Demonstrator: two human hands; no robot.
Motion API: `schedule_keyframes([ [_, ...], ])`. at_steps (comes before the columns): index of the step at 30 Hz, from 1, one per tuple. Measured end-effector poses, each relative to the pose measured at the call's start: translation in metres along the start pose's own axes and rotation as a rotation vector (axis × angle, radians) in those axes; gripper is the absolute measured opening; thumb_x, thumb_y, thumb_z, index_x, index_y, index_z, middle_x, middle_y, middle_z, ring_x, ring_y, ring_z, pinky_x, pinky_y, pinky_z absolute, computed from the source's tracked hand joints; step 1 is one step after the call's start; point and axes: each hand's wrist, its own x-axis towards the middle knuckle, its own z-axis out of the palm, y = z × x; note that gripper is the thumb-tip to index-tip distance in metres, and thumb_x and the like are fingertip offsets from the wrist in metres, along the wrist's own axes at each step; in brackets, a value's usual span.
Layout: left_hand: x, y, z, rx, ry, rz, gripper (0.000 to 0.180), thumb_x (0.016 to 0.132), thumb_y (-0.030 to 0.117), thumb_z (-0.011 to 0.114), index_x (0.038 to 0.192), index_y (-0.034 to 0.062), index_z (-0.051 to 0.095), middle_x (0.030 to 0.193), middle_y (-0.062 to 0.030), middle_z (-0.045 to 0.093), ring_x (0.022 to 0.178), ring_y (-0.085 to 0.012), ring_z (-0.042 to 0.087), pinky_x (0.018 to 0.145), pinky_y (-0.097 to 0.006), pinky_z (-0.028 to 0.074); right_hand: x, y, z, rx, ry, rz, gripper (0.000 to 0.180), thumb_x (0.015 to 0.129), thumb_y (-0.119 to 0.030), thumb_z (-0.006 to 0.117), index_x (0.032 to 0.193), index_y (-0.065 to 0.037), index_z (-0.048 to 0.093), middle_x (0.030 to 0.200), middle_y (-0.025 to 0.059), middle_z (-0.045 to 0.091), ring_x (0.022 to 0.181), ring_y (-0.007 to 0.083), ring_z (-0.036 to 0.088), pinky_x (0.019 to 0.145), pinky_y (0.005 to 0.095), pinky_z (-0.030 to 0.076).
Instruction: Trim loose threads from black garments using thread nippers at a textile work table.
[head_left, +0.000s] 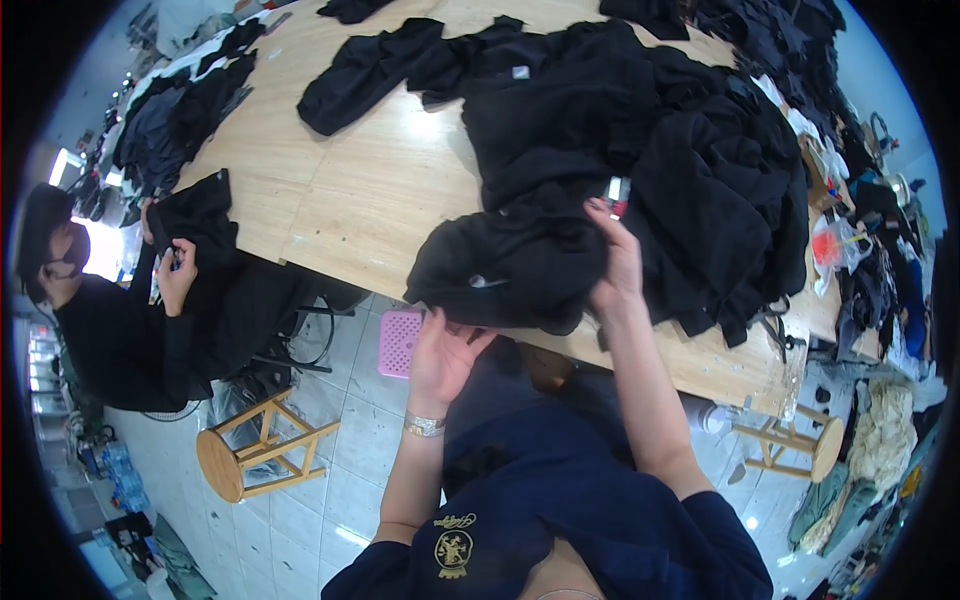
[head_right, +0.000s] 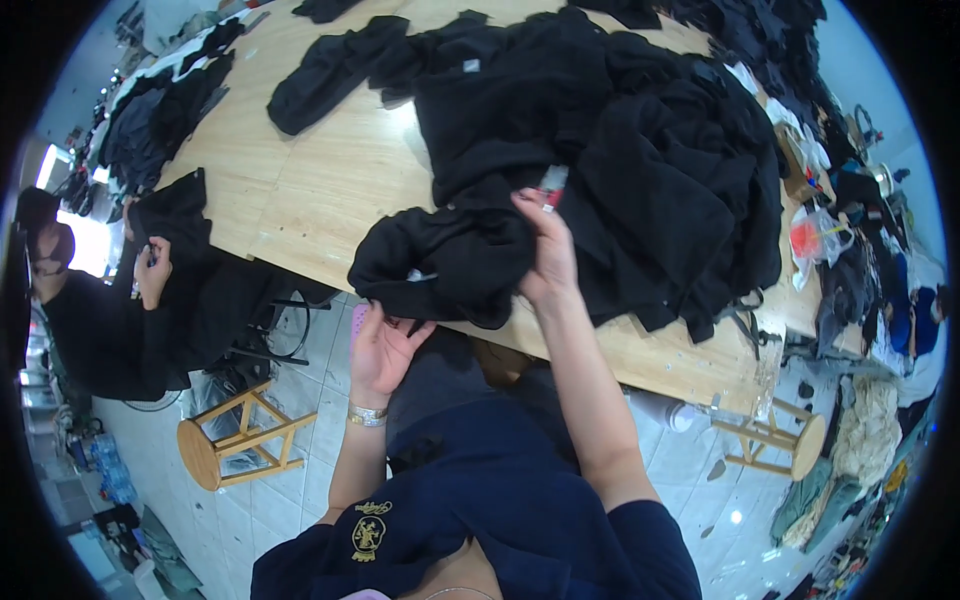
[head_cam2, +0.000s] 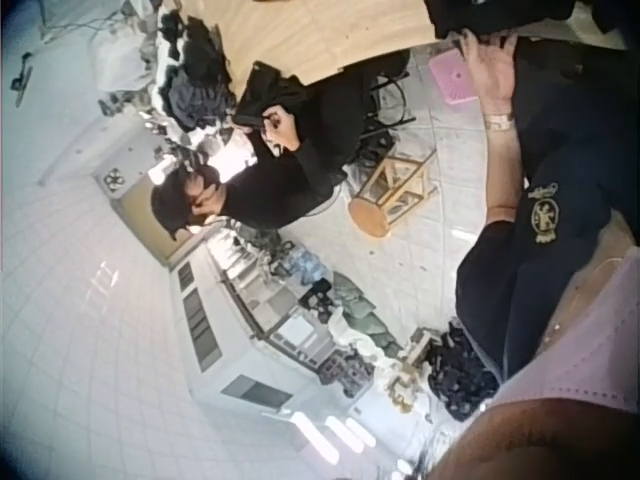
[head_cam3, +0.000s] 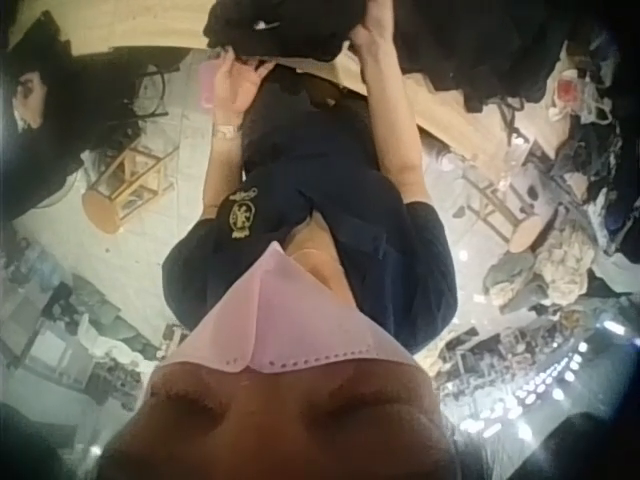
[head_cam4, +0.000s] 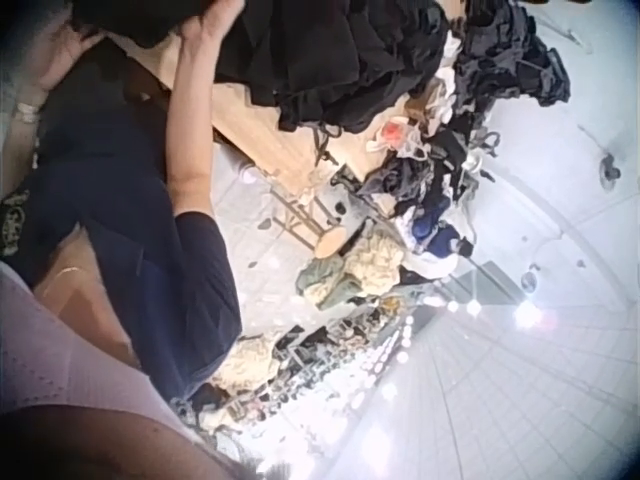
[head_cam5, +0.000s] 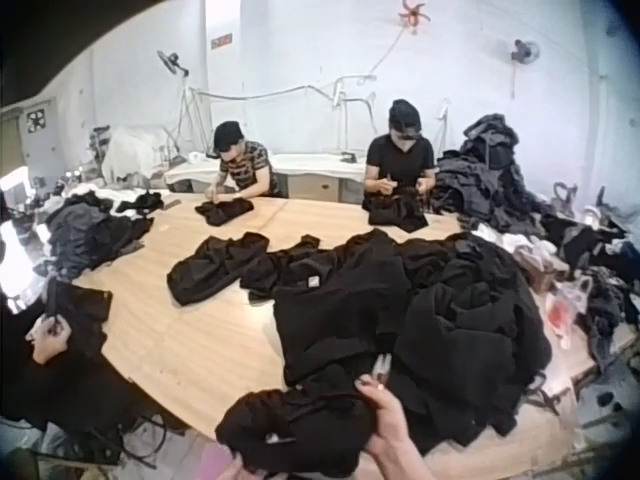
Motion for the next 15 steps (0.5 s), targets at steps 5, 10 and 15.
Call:
schedule_keyframes([
  [5,0.009,0.022,0.032,-0.166,-0.099,0.076,0.041,0.1,0.028,0.03,0.127,0.0034,0.049,0.132,-0.0135,0.051,0.124,-0.0289,0.044,0.107,-0.049,0.031,-0.005,-0.018,-0.032,0.04,-0.036,-0.059,0.012,0.086,-0.005,0.056,0.097,-0.008,0.059,0.088,0.0049,0.065,0.087,0.0213,0.064,0.081,0.039,0.053],
  [10,0.014,0.024,0.026,-0.145,-0.016,0.047,0.045,0.099,0.029,0.029,0.132,0.003,0.046,0.135,-0.0139,0.048,0.125,-0.0288,0.044,0.108,-0.044,0.031,-0.001,-0.009,-0.05,0.029,-0.032,-0.045,0.012,0.085,-0.006,0.057,0.096,-0.008,0.06,0.088,0.005,0.065,0.085,0.0206,0.064,0.081,0.0372,0.052],
  [15,0.018,0.026,0.024,-0.26,-0.103,0.013,0.05,0.1,0.038,0.027,0.133,0.0045,0.044,0.136,-0.0135,0.047,0.125,-0.0284,0.044,0.107,-0.044,0.033,-0.005,-0.005,-0.046,-0.013,-0.015,-0.043,0.013,0.085,-0.007,0.057,0.098,-0.007,0.061,0.089,0.0052,0.066,0.084,0.0201,0.064,0.08,0.0364,0.052],
])
